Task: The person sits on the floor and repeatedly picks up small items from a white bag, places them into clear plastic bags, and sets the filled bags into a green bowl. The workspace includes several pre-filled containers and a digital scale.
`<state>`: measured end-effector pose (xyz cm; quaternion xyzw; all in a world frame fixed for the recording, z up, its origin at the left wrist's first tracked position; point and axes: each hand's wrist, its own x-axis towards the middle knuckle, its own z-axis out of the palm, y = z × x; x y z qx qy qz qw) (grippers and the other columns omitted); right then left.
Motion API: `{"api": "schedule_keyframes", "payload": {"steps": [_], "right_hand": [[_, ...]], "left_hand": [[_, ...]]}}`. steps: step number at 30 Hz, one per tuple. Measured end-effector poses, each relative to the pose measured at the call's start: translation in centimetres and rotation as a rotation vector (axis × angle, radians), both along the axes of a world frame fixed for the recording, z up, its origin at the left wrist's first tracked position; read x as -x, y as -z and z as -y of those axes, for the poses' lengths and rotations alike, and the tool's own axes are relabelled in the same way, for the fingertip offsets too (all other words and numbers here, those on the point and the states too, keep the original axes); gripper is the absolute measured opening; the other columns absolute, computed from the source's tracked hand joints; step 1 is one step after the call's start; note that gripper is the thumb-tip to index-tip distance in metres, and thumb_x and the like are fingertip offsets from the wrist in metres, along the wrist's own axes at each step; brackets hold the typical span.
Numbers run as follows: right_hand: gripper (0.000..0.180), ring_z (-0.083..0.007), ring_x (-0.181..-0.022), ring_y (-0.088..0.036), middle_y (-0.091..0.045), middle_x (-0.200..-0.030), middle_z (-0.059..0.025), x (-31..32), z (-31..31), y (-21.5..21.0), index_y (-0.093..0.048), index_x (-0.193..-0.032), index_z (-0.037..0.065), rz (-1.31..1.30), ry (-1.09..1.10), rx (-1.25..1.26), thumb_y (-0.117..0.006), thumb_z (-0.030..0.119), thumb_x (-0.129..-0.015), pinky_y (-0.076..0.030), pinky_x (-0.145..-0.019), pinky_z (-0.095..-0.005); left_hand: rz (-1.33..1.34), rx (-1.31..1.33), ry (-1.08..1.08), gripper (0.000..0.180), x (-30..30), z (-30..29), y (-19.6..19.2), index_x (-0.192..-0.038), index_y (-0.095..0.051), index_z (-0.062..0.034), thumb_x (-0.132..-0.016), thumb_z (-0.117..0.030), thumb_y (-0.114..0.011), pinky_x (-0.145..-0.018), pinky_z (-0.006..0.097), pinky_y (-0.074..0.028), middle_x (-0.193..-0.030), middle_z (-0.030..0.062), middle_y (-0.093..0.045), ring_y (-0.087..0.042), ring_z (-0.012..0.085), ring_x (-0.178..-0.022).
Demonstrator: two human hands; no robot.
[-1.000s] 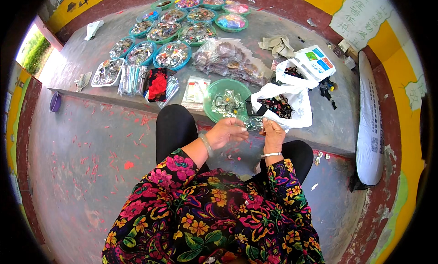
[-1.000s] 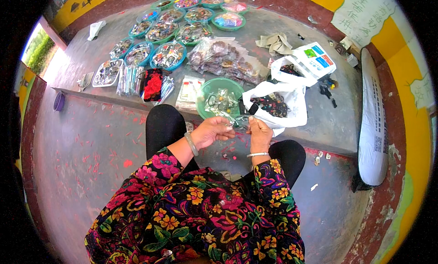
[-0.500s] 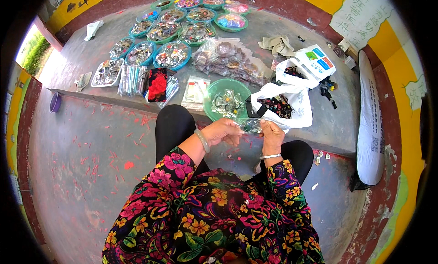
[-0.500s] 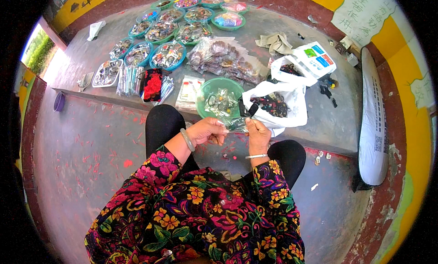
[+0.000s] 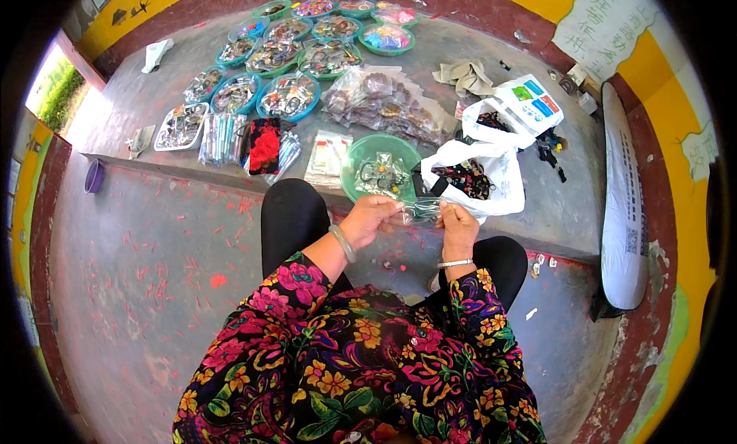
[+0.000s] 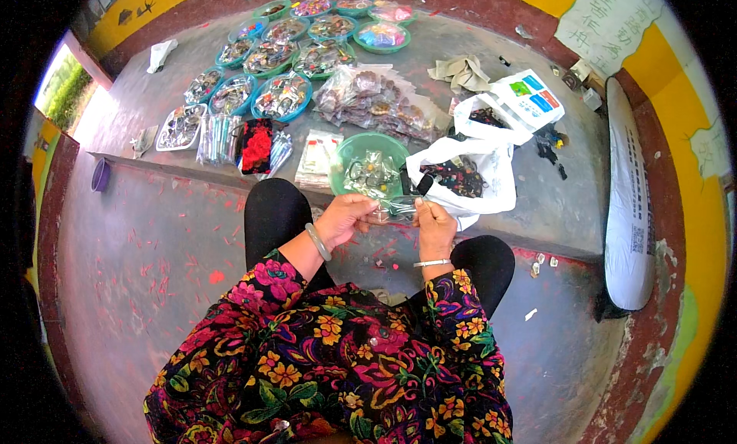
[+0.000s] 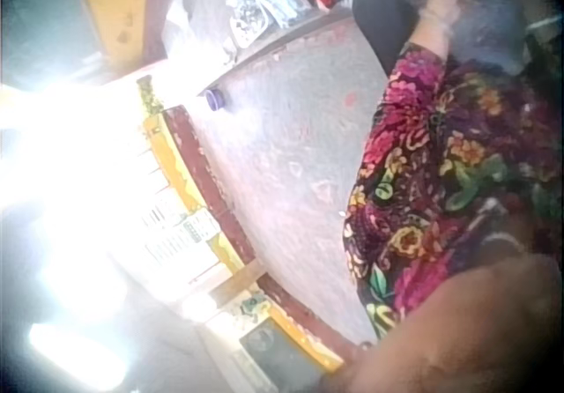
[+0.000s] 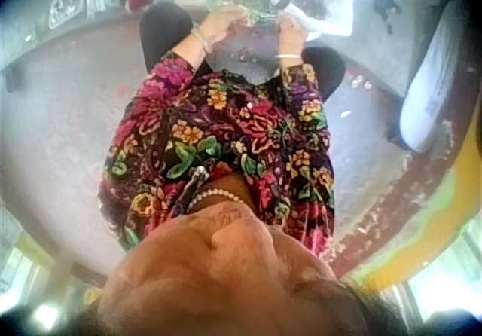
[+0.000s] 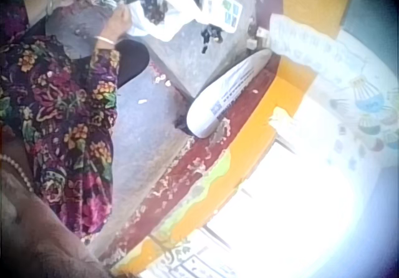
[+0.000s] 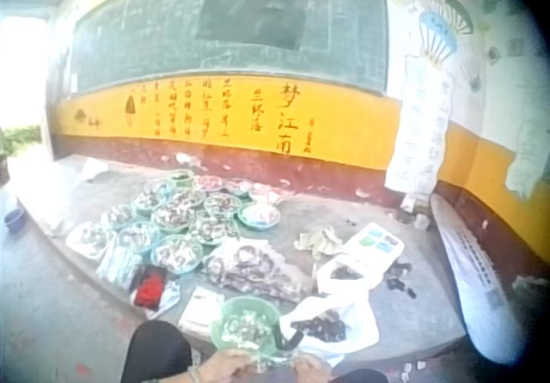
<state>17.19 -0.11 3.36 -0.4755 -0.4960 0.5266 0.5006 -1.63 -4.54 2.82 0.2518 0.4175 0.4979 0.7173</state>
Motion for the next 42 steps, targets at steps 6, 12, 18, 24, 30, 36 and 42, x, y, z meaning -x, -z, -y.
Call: {"api": "schedule_keyframes", "payload": {"steps": [6,12,18,24,30,36,42], "right_hand": [[0.024,-0.0065,-0.051,-0.048,-0.056,-0.059,-0.0019,-0.2,0.0,0.0,-0.062,-0.076,0.000,-0.011,-0.012,0.091,-0.058,0.021,-0.085,-0.036,-0.048,-0.0194],[0.027,-0.0079,-0.058,-0.054,-0.062,-0.069,-0.0040,-1.6,-0.6,-1.0,-0.064,-0.089,0.000,0.098,-0.027,0.182,-0.051,0.023,-0.088,-0.038,-0.051,-0.0199],[0.025,-0.0071,-0.057,-0.053,-0.061,-0.068,-0.0033,-1.8,0.0,-1.5,-0.063,-0.089,-0.001,0.062,-0.144,0.227,-0.052,0.021,-0.088,-0.038,-0.051,-0.0194],[0.024,-0.0072,-0.056,-0.053,-0.061,-0.067,-0.0032,-1.3,0.0,-2.2,-0.063,-0.088,-0.001,0.062,-0.210,0.242,-0.051,0.020,-0.088,-0.039,-0.050,-0.0194],[0.025,-0.0070,-0.056,-0.053,-0.061,-0.067,-0.0029,-1.3,0.0,-2.0,-0.063,-0.088,-0.001,0.088,-0.244,0.241,-0.051,0.020,-0.088,-0.039,-0.049,-0.0192],[0.024,-0.0068,-0.056,-0.054,-0.061,-0.068,-0.0026,-1.3,0.1,-2.0,-0.064,-0.087,-0.001,0.149,-0.263,0.267,-0.051,0.020,-0.087,-0.038,-0.049,-0.0190],[0.024,-0.0070,-0.056,-0.053,-0.061,-0.067,-0.0024,-0.9,0.1,-1.3,-0.064,-0.087,-0.001,0.156,-0.322,0.275,-0.052,0.020,-0.087,-0.040,-0.052,-0.0195]], "left_hand": [[0.060,0.041,-0.037,0.017,0.3,0.0,0.7,-0.091,-0.057,0.0024,-0.085,-0.014,-0.055,-0.058,0.022,-0.050,-0.085,0.0097,-0.063,-0.063,0.0178,-0.077],[-0.049,0.145,-0.196,0.015,1.2,0.2,2.5,-0.091,-0.056,0.0031,-0.085,-0.010,-0.055,-0.067,0.025,-0.053,-0.084,0.0085,-0.060,-0.060,0.0168,-0.075],[-0.076,0.193,-0.357,0.011,3.7,0.1,4.8,-0.090,-0.054,0.0021,-0.083,-0.007,-0.055,-0.067,0.025,-0.052,-0.084,0.0082,-0.059,-0.060,0.0166,-0.076],[-0.105,0.195,-0.373,0.011,3.0,-0.9,5.2,-0.089,-0.053,0.0022,-0.083,-0.007,-0.055,-0.070,0.026,-0.052,-0.083,0.0086,-0.058,-0.060,0.0174,-0.077],[0.091,0.101,-0.493,0.015,2.8,-5.5,6.0,-0.095,-0.051,0.0045,-0.084,-0.006,-0.052,-0.071,0.030,-0.053,-0.089,0.0117,-0.055,-0.058,0.0197,-0.081],[-0.130,0.265,-0.672,0.025,5.0,-6.6,12.7,-0.101,-0.048,0.0026,-0.083,-0.014,-0.052,-0.064,0.030,-0.052,-0.087,0.0127,-0.055,-0.057,0.0212,-0.074],[-0.168,0.307,-0.866,0.017,7.0,-6.3,15.9,-0.094,-0.051,-0.0020,-0.082,-0.014,-0.051,-0.048,0.027,-0.046,-0.071,0.0077,-0.055,-0.053,0.0164,-0.055]]}}
